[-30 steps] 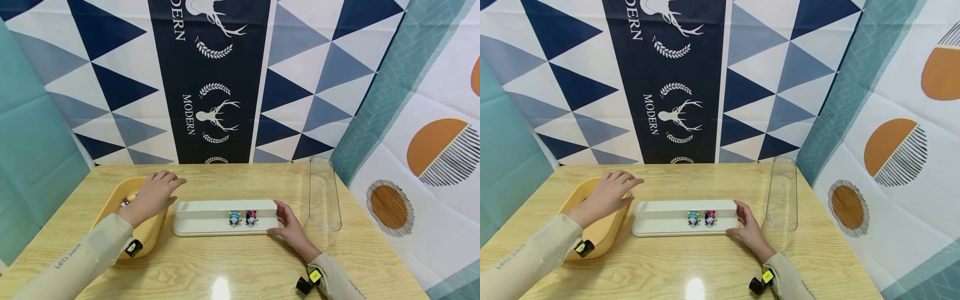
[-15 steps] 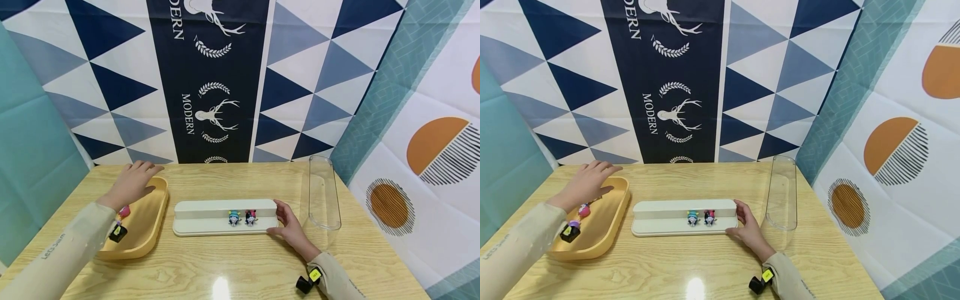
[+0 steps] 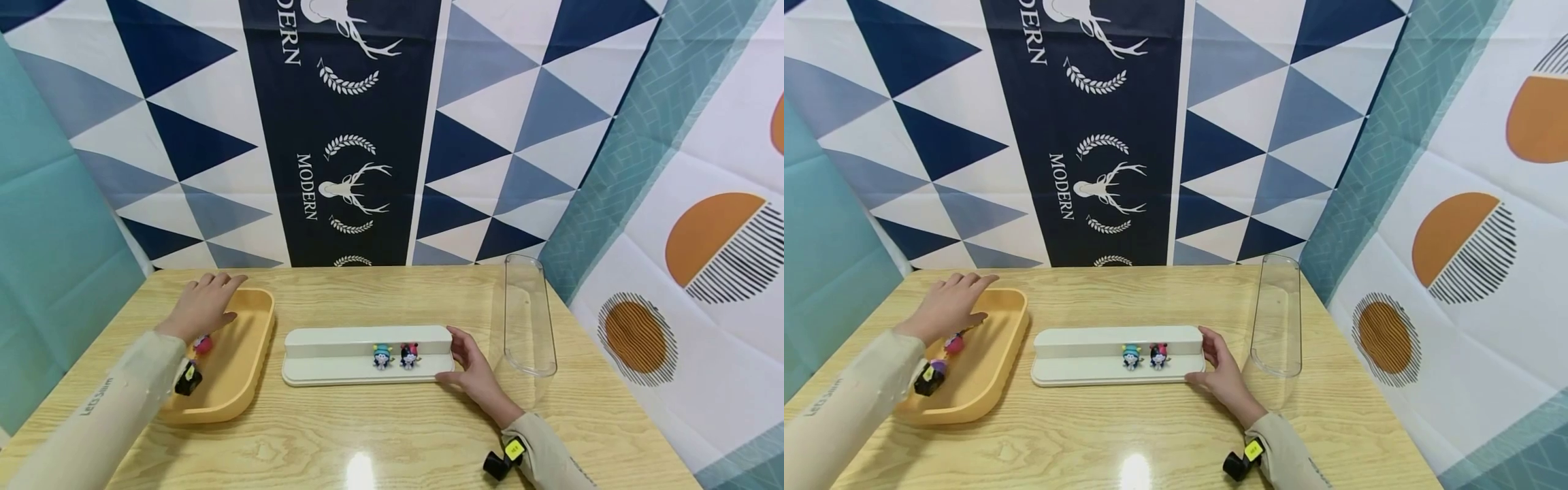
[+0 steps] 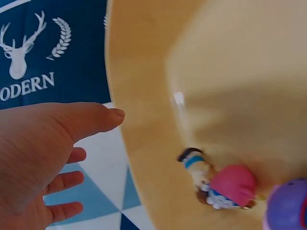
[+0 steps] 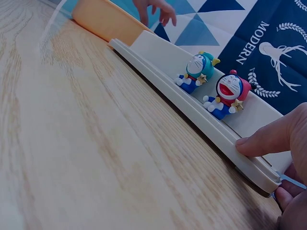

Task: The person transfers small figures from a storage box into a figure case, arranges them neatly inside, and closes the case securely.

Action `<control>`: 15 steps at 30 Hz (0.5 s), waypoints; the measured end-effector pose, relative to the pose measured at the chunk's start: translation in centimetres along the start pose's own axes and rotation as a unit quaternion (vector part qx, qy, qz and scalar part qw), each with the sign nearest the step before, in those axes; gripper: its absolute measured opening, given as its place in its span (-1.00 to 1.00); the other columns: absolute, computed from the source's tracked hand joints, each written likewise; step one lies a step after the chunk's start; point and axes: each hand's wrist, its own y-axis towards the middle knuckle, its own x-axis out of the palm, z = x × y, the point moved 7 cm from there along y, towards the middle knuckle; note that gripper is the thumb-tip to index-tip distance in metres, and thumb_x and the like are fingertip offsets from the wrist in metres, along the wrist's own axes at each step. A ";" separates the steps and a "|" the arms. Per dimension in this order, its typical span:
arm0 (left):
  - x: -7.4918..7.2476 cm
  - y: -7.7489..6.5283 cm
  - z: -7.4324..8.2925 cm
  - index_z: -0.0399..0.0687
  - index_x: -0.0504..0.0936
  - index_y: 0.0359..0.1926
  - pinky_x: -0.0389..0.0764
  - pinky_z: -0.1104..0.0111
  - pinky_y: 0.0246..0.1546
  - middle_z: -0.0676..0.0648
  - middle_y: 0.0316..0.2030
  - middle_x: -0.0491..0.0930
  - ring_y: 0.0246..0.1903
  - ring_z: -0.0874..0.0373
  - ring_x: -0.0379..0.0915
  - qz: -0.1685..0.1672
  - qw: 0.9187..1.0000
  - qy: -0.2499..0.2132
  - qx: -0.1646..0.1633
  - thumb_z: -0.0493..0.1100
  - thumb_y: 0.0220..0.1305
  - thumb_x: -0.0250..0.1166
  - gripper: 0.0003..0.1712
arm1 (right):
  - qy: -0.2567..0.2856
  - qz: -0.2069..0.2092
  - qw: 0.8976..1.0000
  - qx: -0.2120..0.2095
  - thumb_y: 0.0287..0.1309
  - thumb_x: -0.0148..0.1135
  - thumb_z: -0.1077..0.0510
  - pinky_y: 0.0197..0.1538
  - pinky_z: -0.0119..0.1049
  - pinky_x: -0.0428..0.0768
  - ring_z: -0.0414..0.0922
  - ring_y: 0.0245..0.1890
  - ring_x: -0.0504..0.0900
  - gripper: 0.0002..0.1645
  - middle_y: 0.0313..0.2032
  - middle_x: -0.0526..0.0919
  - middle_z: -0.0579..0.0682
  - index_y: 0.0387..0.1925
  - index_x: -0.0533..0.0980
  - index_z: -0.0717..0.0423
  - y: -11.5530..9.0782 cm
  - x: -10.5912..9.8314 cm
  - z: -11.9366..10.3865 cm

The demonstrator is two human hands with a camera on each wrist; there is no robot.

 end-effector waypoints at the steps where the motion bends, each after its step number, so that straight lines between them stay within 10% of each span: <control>1: 0.2 -0.1 -0.1 -0.33 0.38 0.29 0.46 -0.18 -0.14 -0.37 -0.02 0.49 -0.03 -0.35 0.40 0.000 1.000 0.002 0.001 -0.17 0.05 0.54 -0.18 | 0.001 0.000 1.000 0.000 -0.22 0.44 0.64 0.21 -0.40 0.42 0.19 0.23 0.38 0.11 0.20 0.40 0.37 0.42 0.16 0.36 0.0 0.0 0.0; 15: 3.6 -1.1 -1.1 -0.44 0.34 0.21 0.47 -0.21 -0.12 -0.52 -0.05 0.43 -0.06 -0.49 0.37 -0.038 0.998 -0.023 -0.041 -0.28 0.06 0.37 -0.30 | -0.005 0.001 1.000 -0.002 -0.22 0.43 0.64 0.21 -0.39 0.43 0.20 0.21 0.39 0.11 0.19 0.42 0.37 0.42 0.16 0.36 0.0 0.0 -0.2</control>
